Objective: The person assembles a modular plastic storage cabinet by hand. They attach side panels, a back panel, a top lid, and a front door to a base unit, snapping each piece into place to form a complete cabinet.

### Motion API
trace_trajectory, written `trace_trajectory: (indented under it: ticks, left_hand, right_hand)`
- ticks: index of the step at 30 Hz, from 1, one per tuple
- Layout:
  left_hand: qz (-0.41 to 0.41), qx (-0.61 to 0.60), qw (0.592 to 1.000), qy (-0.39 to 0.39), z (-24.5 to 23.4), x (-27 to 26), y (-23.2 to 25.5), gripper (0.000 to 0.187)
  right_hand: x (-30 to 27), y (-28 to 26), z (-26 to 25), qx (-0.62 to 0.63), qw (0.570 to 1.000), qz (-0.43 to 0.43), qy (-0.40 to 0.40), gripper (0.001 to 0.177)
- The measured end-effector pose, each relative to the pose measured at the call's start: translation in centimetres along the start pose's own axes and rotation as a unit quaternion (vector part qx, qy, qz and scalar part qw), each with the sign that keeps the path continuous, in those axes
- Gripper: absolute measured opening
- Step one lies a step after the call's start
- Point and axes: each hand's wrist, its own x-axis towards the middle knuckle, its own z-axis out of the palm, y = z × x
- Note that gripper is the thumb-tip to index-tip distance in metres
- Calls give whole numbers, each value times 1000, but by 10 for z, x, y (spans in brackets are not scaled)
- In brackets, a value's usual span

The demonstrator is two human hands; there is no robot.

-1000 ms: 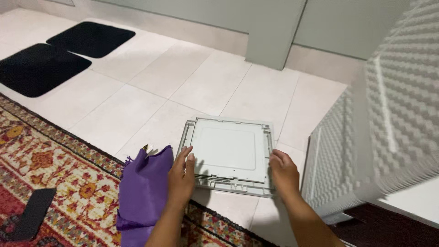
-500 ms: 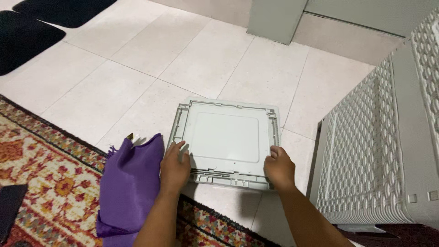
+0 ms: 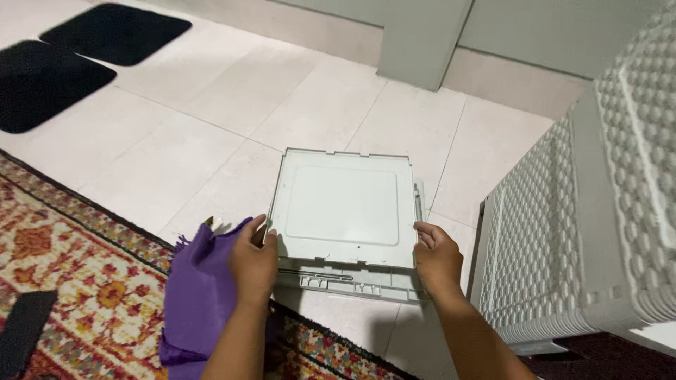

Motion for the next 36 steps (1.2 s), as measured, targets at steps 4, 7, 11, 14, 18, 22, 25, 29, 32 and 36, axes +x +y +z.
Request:
trace_trajectory:
  ticks: [4,7,11,14,18,22,25,29,32,36]
  left_hand:
    - [-3,-8,999,47,-26,-7,22,42]
    - [1,-21,997,73,-48,-16,37,41]
    - [88,-118,988,56,-78,-19,57,38]
    - [93,-204,974,30,-99,-27,78,36]
    - [106,-237,965,30,-125,-46,126,36]
    - [115,-241,963,41,-146,-76,177,36]
    - [123,-254,959,29,-159,-101,207,38]
    - [131,-324,937,-12,-169,-133,238,41]
    - [126,-350,927,-54,-173,-159,258,45]
    - [129,-322,933,-96,-165,-198,284,48]
  right_hand:
    - [-22,-38,-12,22,999,-36,17,39]
    - [-44,-70,-22,39,997,-70,16,39]
    - [-74,-113,-37,83,987,-137,17,36]
    - [-99,-146,-57,82,981,-175,27,36]
    - [-136,-193,-93,90,973,-207,40,35]
    - [-174,-232,-130,90,959,-263,51,35]
    - [-202,-250,-159,59,955,-278,78,35]
    - [-237,-260,-196,53,954,-276,103,34]
    - [-260,-257,-229,45,952,-274,128,35]
    - [-278,-246,-270,47,933,-314,170,35]
